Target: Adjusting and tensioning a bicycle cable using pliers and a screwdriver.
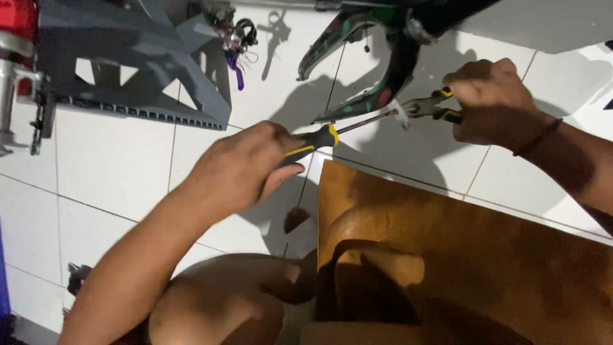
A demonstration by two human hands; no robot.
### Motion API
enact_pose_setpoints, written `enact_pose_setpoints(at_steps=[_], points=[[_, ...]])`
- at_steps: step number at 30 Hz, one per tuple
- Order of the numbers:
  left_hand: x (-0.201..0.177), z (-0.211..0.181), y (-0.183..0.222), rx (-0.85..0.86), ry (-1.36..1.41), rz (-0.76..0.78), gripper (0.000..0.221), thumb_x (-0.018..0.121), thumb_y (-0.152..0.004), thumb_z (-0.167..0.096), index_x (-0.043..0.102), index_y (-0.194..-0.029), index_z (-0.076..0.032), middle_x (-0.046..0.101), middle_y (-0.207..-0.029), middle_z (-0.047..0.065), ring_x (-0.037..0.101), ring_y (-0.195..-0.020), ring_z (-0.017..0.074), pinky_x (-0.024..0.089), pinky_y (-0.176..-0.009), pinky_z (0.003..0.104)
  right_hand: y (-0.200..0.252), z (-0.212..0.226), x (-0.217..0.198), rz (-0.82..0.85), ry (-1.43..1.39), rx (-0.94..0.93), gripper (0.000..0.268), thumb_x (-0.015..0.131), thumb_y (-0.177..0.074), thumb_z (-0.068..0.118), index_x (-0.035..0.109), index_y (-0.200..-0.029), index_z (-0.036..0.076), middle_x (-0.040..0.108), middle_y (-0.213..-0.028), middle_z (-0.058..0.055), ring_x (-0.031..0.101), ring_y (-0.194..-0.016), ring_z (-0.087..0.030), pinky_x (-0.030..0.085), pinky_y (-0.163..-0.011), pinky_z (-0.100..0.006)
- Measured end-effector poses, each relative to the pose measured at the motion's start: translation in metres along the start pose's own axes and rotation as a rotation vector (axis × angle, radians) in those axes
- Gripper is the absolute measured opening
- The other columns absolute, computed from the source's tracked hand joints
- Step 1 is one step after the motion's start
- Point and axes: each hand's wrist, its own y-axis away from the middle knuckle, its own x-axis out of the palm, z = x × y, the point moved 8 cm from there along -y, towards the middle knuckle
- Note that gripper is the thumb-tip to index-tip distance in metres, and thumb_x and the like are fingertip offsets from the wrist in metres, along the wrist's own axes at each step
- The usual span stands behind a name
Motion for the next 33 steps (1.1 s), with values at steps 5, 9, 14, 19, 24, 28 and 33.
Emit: enact_pose_setpoints(at_steps=[5,9,14,19,24,28,33], points=[[0.013,-0.01,0.011,0.639,-0.705,-0.327,0.045,0.073,-0.107,-0.052,0.048,-0.12,-0.017,0.049,-0.086,0.001,0.053,-0.062,0.0134,0.035,-0.033,0.025,0.001,-0.014,-0.002,0.103,0.006,0.242,0.073,0.072,-0.052,0.02,0.078,-0.125,0.017,0.063,-0.093,-0.003,0.06,-0.09,-0.027,0.047,-0.087,-0.043],[-0.006,-0.024,0.004,0.57,-0.579,-0.35,0.031,0.067,-0.107,-0.044,0.064,-0.115,-0.015,0.058,-0.082,0.002,0.059,-0.063,0.0165,0.047,-0.043,0.031,0.006,-0.02,0.003,0.042,-0.037,0.214,0.086,0.077,-0.047,0.025,0.074,-0.132,0.009,0.061,-0.11,-0.006,0.063,-0.101,-0.031,0.043,-0.096,-0.045],[-0.018,-0.035,-0.007,0.354,-0.217,-0.384,0.02,0.071,-0.1,-0.02,0.067,-0.109,-0.002,0.078,-0.094,0.011,0.063,-0.055,0.0208,0.049,-0.042,0.036,0.004,-0.013,-0.006,0.017,0.11,0.18,0.073,0.076,-0.047,0.024,0.073,-0.118,0.01,0.064,-0.104,-0.007,0.063,-0.09,-0.029,0.042,-0.084,-0.041],[-0.015,-0.01,-0.015,-0.323,0.359,-0.278,0.018,0.063,-0.098,-0.024,0.07,-0.099,-0.008,0.057,-0.059,-0.002,0.045,-0.043,0.0096,0.031,-0.04,0.03,0.001,-0.019,0.001,0.181,-0.013,0.234,0.089,0.08,-0.044,0.034,0.075,-0.129,0.011,0.071,-0.11,-0.007,0.063,-0.097,-0.031,0.044,-0.085,-0.046],[-0.011,-0.002,0.002,-0.878,0.704,-0.198,0.026,0.057,-0.1,-0.028,0.066,-0.084,-0.01,0.045,-0.058,-0.001,0.036,-0.047,0.0105,0.025,-0.043,0.029,0.002,-0.019,-0.001,0.019,-0.063,0.167,0.076,0.074,-0.055,0.027,0.062,-0.128,0.01,0.073,-0.118,-0.013,0.062,-0.098,-0.033,0.043,-0.086,-0.047],[-0.005,-0.019,0.008,-0.633,0.341,0.134,0.047,0.067,-0.091,-0.036,0.049,-0.131,-0.021,0.069,-0.088,0.003,0.059,-0.068,0.0166,0.045,-0.066,0.032,0.009,-0.018,0.019,0.158,-0.126,0.23,0.032,0.073,-0.065,0.013,0.042,-0.073,0.015,0.035,-0.054,0.005,0.036,-0.064,-0.025,0.045,-0.087,-0.052],[-0.008,-0.028,0.009,0.143,-0.012,-0.14,0.037,0.073,-0.096,-0.01,0.052,-0.124,0.001,0.043,-0.126,0.022,0.066,-0.085,0.0356,0.053,-0.062,0.042,-0.024,-0.015,-0.011,0.452,-0.036,0.298,0.057,0.075,-0.059,0.021,0.061,-0.113,0.011,0.065,-0.077,-0.001,0.061,-0.068,-0.02,0.053,-0.078,-0.046]])
